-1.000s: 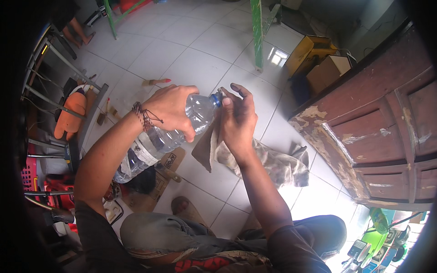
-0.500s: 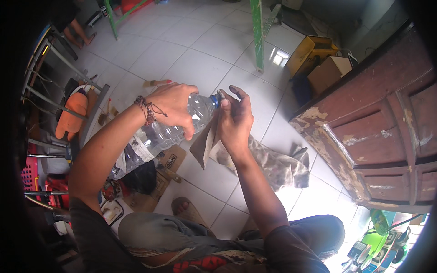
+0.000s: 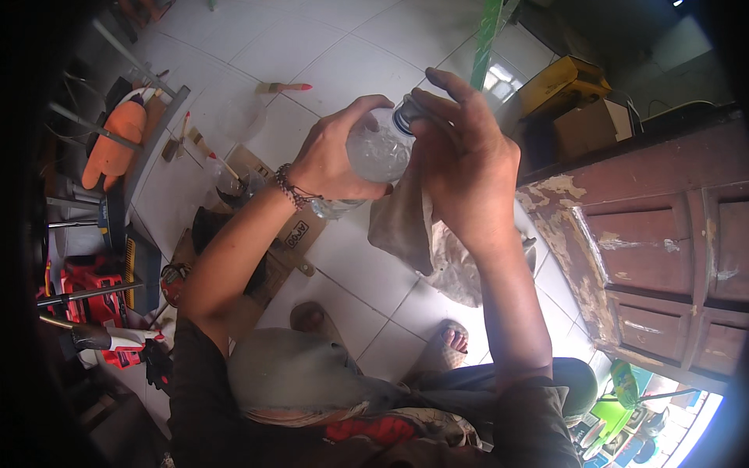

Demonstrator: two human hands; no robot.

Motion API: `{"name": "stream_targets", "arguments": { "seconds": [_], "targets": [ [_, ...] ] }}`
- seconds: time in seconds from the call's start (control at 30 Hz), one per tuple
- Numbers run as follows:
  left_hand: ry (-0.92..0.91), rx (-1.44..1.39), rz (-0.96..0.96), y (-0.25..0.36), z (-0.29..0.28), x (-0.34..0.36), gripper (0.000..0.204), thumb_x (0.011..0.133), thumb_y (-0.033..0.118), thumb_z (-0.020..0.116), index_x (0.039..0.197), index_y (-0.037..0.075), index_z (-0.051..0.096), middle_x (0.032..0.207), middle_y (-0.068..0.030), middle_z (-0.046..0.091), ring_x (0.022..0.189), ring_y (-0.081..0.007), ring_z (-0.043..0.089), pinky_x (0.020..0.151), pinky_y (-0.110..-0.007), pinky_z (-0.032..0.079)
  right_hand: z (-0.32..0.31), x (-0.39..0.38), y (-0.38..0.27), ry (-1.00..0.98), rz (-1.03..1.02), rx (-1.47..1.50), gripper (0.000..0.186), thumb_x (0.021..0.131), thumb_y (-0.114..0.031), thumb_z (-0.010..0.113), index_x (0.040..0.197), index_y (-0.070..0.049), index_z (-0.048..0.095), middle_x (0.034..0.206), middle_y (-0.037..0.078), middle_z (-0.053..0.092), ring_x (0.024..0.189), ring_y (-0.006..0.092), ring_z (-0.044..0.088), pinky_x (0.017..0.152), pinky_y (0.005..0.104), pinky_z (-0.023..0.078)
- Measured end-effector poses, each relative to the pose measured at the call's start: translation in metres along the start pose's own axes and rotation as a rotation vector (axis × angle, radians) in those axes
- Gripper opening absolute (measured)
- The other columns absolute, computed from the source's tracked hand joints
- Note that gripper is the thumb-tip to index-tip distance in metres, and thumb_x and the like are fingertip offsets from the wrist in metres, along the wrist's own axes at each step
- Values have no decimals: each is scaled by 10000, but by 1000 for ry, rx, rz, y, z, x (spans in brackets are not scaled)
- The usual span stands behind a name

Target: The person sits on the floor and prepares a dark liquid by pouring water from a plastic bottle into a small container, then stirs the mixture with a wooden stick. The person also wipes their hands with a cloth during the process.

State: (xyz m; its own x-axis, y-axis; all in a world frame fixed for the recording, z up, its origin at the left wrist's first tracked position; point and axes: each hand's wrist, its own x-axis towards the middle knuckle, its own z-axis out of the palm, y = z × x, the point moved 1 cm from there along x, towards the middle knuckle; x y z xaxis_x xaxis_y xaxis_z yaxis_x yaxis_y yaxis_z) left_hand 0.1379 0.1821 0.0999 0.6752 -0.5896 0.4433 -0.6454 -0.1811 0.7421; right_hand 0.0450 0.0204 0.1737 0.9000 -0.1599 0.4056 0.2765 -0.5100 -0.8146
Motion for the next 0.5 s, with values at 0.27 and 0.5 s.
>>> {"name": "stream_targets", "arguments": {
  "seconds": [0.27, 0.5],
  "targets": [
    [401, -207, -153, -88, 25, -36, 946, 507, 240, 926, 1335, 116, 484, 1086, -154, 668, 1020, -286, 667, 930, -399, 535, -18, 1, 37, -272, 661, 505, 618, 821, 67, 721, 1385, 77, 468, 1138, 178, 665, 1004, 221, 668, 935, 340, 532],
    [440, -126, -189, -103, 2, -42, 996, 568, 139, 941, 1403, 44, 406, 1219, -125, 627, 1138, -226, 618, 993, -375, 507, -42, 9, 23, -515, 459, -7, 453, 765, -12, 837, 1174, 37, 648, 964, 84, 716, 934, 170, 697, 849, 299, 557]
  ]
}}
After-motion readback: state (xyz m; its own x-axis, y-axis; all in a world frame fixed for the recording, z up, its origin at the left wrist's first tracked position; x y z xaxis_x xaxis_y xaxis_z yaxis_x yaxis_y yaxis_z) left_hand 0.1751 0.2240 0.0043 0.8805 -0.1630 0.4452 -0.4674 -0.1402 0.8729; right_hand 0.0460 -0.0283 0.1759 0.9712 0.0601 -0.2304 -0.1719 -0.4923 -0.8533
